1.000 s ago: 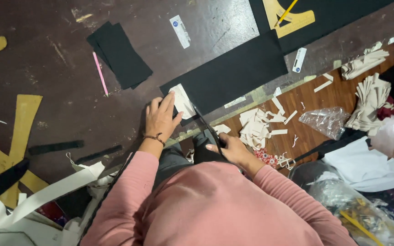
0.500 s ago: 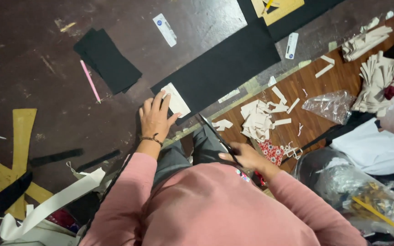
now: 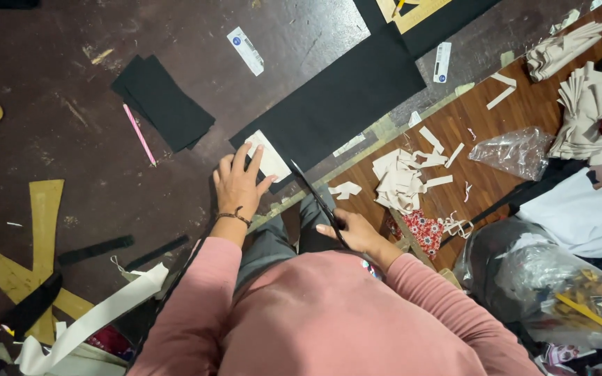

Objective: Cutting small rectangular pieces of black fabric using a white template and scissors on a workshop table.

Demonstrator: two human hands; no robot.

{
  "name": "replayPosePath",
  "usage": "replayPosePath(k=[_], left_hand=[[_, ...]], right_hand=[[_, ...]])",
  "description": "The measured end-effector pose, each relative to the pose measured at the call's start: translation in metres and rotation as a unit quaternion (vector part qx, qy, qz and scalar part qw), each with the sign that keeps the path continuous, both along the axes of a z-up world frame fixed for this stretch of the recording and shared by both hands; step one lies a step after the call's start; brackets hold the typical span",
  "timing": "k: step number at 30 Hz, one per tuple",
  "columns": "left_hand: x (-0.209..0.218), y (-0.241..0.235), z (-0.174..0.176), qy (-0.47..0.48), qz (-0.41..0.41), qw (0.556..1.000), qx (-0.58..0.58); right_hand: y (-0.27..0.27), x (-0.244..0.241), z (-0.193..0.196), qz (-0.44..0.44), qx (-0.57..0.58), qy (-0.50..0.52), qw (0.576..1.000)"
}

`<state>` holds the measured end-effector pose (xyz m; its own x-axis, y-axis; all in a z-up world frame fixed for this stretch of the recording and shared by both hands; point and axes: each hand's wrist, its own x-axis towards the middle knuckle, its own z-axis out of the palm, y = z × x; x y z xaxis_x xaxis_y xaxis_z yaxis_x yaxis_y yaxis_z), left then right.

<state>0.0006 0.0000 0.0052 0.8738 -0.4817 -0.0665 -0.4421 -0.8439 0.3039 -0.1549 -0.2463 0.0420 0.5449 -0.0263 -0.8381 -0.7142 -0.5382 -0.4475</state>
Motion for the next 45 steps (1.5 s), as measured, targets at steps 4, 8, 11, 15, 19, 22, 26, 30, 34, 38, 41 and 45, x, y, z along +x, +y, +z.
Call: replayPosePath(k=[4,8,11,15,19,22,26,30,34,38,41,45], left_hand=[[0.000,0.001,0.001,-0.001,-0.002,1.000,-0.001],[0.000,0.001,0.002,-0.002,-0.002,1.000,-0.002],[0.000,0.000,0.003,-0.001,0.002,1.000,-0.007],[-0.001,0.000,0.003,-0.008,0.002,1.000,-0.009],[0.000,0.001,0.006,-0.017,0.003,1.000,-0.013],[-0.002,0.001,-0.001,-0.022,0.004,1.000,-0.015],[-0.002,0.001,-0.001,-0.021,0.006,1.000,-0.012],[-0.003,0.001,-0.003,-0.024,0.009,1.000,-0.016],[-0.002,0.001,-0.006,-0.029,0.009,0.999,-0.010],[-0.002,0.001,-0.004,-0.028,0.012,0.999,-0.013],[-0.002,0.001,-0.002,-0.017,0.011,1.000,-0.007],[-0.003,0.001,-0.002,-0.009,0.013,1.000,-0.012]], right_hand=[[0.004,0.005,0.008,-0.008,0.000,0.004,1.000],[0.006,0.004,0.009,-0.006,-0.008,0.003,1.000],[0.007,0.001,0.011,-0.011,-0.018,0.012,1.000],[0.006,0.001,0.010,-0.005,-0.030,0.006,1.000],[0.012,0.025,0.023,0.010,-0.021,-0.002,1.000],[0.010,0.028,0.008,0.009,-0.023,-0.007,1.000],[0.013,0.030,0.011,0.024,-0.040,-0.007,0.999],[0.011,0.026,0.005,0.008,-0.039,-0.001,0.999],[0.015,0.056,0.025,0.020,-0.023,0.003,1.000],[0.018,0.064,0.022,0.008,-0.021,-0.013,1.000],[0.018,0.056,0.009,0.030,-0.032,-0.022,0.999],[0.018,0.045,-0.008,0.026,-0.038,-0.018,0.999]])
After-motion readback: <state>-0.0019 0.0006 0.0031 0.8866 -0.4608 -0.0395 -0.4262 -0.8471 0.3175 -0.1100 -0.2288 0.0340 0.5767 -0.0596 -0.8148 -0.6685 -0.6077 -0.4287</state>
